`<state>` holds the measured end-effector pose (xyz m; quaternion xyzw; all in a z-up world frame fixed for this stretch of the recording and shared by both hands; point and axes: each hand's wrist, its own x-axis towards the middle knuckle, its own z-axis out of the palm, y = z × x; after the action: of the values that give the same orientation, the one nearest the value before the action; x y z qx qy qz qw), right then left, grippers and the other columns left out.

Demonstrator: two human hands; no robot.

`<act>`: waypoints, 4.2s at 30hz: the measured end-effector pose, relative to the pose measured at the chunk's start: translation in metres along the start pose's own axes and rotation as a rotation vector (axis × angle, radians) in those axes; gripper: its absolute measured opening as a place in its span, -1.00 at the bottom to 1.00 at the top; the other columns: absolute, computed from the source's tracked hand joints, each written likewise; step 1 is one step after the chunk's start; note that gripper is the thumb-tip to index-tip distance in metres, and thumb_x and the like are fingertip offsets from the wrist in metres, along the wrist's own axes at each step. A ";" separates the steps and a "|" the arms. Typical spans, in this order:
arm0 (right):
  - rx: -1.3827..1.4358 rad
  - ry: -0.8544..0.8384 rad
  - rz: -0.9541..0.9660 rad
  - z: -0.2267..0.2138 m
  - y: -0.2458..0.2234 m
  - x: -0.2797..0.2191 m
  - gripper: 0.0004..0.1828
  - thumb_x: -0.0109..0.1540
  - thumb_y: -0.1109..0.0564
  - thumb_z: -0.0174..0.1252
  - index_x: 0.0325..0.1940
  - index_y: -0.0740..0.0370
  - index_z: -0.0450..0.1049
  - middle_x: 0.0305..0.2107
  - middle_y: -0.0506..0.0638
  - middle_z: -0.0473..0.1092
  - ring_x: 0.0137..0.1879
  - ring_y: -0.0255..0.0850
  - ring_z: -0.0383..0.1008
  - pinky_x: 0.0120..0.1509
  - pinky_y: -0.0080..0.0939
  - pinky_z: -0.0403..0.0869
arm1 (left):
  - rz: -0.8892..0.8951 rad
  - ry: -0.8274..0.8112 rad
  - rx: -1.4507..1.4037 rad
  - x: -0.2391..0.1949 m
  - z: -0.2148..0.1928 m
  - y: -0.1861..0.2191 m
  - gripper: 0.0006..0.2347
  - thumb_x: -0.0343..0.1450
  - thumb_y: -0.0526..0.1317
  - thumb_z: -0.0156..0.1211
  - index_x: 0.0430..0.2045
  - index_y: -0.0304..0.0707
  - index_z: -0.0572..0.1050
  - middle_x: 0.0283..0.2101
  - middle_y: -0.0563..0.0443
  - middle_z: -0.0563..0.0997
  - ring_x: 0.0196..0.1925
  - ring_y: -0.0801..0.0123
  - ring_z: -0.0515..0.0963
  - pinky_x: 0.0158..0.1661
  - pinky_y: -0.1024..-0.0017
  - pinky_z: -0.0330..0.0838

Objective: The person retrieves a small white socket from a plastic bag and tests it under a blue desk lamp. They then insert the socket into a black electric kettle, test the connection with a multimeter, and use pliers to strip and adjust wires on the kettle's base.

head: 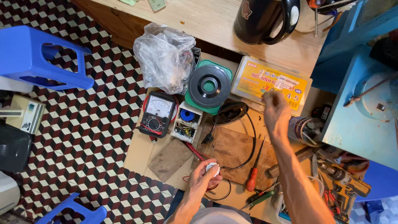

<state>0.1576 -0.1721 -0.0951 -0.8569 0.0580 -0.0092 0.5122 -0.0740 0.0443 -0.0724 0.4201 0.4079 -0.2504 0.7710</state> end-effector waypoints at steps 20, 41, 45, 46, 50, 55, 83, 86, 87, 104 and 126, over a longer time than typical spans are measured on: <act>0.849 -0.147 0.500 -0.026 -0.021 -0.163 -0.52 0.33 0.19 0.09 0.36 0.28 0.40 -0.45 -0.09 0.36 -0.45 -0.38 0.25 -0.37 -0.40 0.28 | 0.049 0.018 0.218 0.003 -0.029 -0.006 -0.64 0.35 -0.04 0.06 -0.20 -0.33 0.64 -0.34 0.05 0.63 -0.41 0.54 0.54 -0.44 0.56 0.38; 0.559 -0.008 0.473 -0.065 0.026 -0.303 -0.63 0.15 0.23 0.31 0.04 0.27 0.54 -0.09 -0.05 0.52 -0.02 -0.29 0.45 0.13 -0.22 0.42 | 0.135 -0.537 0.203 -0.050 0.076 0.017 -0.75 0.36 -0.06 0.28 -0.21 -0.17 0.49 -0.40 0.29 0.53 -0.70 0.76 0.25 -0.61 0.68 0.25; 0.967 -0.028 0.486 -0.108 0.030 -0.285 -0.69 0.26 0.20 0.21 0.07 0.36 0.50 -0.05 0.05 0.53 0.07 -0.17 0.50 0.25 -0.05 0.43 | 0.251 -0.474 0.210 -0.057 0.093 0.007 -0.71 0.39 -0.07 0.32 -0.20 -0.24 0.44 -0.36 0.23 0.51 -0.67 0.73 0.28 -0.57 0.64 0.33; 1.133 -0.054 0.458 -0.122 0.028 -0.281 -0.69 0.33 0.16 0.20 0.12 0.37 0.47 -0.07 0.05 0.50 0.07 -0.16 0.49 0.27 -0.04 0.44 | 0.288 -0.475 0.211 -0.057 0.096 0.004 -0.72 0.39 -0.07 0.32 -0.19 -0.23 0.46 -0.37 0.23 0.52 -0.66 0.74 0.29 -0.56 0.65 0.32; 1.424 -0.155 0.489 -0.166 0.010 -0.273 -0.57 0.37 -0.01 0.15 0.20 0.33 0.38 -0.03 0.05 0.49 0.09 -0.18 0.48 0.23 -0.10 0.47 | 0.365 -0.439 0.217 -0.060 0.100 -0.016 -0.74 0.40 -0.07 0.33 -0.21 -0.21 0.46 -0.42 0.20 0.47 -0.62 0.73 0.30 -0.52 0.64 0.34; 1.156 -0.212 0.624 -0.177 -0.002 -0.246 -0.56 0.24 0.14 0.22 0.21 0.18 0.40 0.02 -0.08 0.50 0.11 -0.30 0.47 0.18 -0.20 0.46 | 0.354 -0.372 0.170 -0.057 0.107 -0.040 -0.75 0.39 -0.09 0.34 -0.26 -0.19 0.43 -0.41 0.22 0.49 -0.63 0.69 0.30 -0.54 0.59 0.34; 1.036 -0.207 0.642 -0.163 0.002 -0.235 -0.58 0.15 0.21 0.33 0.09 0.29 0.46 -0.15 0.03 0.55 -0.10 -0.23 0.60 0.01 -0.10 0.63 | 0.317 -0.187 0.102 -0.060 0.095 -0.067 -0.65 0.50 0.10 0.18 -0.50 -0.17 0.46 -0.55 0.09 0.32 -0.63 0.52 0.31 -0.49 0.47 0.40; 0.995 -0.185 0.648 -0.158 -0.009 -0.237 -0.54 0.14 0.21 0.32 0.12 0.24 0.45 -0.11 0.02 0.53 -0.05 -0.21 0.59 0.04 -0.07 0.62 | 0.381 -0.106 0.059 -0.059 0.094 -0.065 -0.78 0.44 0.01 0.21 -0.27 -0.10 0.59 -0.41 0.18 0.49 -0.64 0.61 0.27 -0.50 0.54 0.34; 0.981 -0.177 0.658 -0.156 -0.012 -0.239 -0.53 0.13 0.20 0.31 0.13 0.22 0.45 -0.10 0.01 0.53 -0.04 -0.21 0.58 0.05 -0.05 0.61 | 0.397 -0.075 0.023 -0.059 0.094 -0.065 -0.76 0.39 -0.04 0.23 -0.15 -0.05 0.64 -0.33 0.24 0.58 -0.64 0.66 0.24 -0.51 0.57 0.32; 1.159 -0.254 0.619 -0.136 -0.024 -0.229 -0.51 0.18 0.22 0.30 0.19 0.28 0.42 0.02 0.05 0.50 0.11 -0.17 0.54 0.26 -0.05 0.53 | 0.382 -0.039 -0.220 -0.050 0.080 -0.064 -0.82 0.40 -0.06 0.32 -0.42 -0.09 0.47 -0.29 0.08 0.59 -0.63 0.67 0.25 -0.47 0.57 0.30; -0.217 -0.722 -0.851 -0.150 -0.066 -0.257 -0.24 -0.18 0.42 0.26 0.14 0.33 0.40 0.27 0.18 0.29 0.43 0.11 0.23 0.52 0.13 0.18 | 0.112 -0.411 -0.218 -0.059 0.056 -0.037 -0.47 0.41 0.23 0.03 -0.10 -0.32 0.58 -0.20 -0.05 0.72 -0.23 0.43 0.69 -0.18 0.44 0.61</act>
<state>-0.1028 -0.2446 0.0451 -0.8014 -0.4705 0.0848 0.3595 -0.1098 -0.0200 -0.0215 0.2966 0.2430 -0.2421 0.8913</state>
